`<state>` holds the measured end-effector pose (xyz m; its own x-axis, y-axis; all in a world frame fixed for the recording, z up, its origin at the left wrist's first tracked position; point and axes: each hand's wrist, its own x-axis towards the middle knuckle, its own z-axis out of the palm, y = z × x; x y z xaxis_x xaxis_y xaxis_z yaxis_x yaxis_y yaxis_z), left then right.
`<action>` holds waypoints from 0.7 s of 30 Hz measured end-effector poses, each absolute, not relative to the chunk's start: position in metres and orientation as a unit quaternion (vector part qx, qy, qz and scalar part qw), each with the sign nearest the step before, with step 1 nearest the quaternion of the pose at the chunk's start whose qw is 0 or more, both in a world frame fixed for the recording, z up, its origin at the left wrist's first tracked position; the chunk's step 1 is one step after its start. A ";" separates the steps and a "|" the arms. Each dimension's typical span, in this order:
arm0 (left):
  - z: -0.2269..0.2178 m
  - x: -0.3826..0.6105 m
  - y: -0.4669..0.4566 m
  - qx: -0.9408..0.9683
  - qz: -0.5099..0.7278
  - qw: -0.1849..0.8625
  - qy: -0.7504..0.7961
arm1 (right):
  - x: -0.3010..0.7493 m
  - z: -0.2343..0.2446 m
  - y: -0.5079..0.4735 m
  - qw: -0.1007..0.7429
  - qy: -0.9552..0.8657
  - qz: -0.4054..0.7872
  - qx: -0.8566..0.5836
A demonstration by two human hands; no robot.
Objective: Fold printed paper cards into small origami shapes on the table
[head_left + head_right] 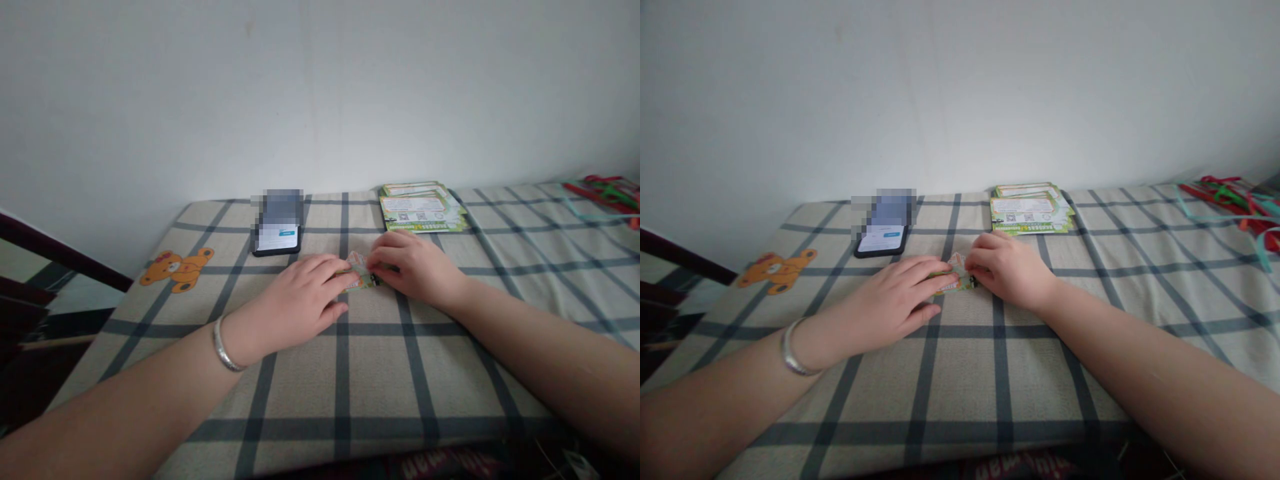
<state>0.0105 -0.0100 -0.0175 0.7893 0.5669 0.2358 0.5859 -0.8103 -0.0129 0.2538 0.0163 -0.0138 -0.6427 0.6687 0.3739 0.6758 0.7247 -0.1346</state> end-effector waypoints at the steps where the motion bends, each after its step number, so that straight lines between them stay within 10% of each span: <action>1: -0.017 0.010 -0.010 -0.945 -0.111 0.044 -0.303 | 0.256 -0.013 0.016 0.191 -0.920 -0.019 -0.342; 21: -0.016 0.011 -0.010 -0.945 -0.117 0.065 -0.298 | 0.252 -0.006 0.010 0.120 -0.938 -0.060 -0.319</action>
<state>0.0113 -0.0098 -0.0162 0.7945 0.5486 0.2604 0.5791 -0.8136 -0.0530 0.2516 0.0097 -0.0063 -0.7676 0.5841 0.2640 0.6128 0.7895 0.0349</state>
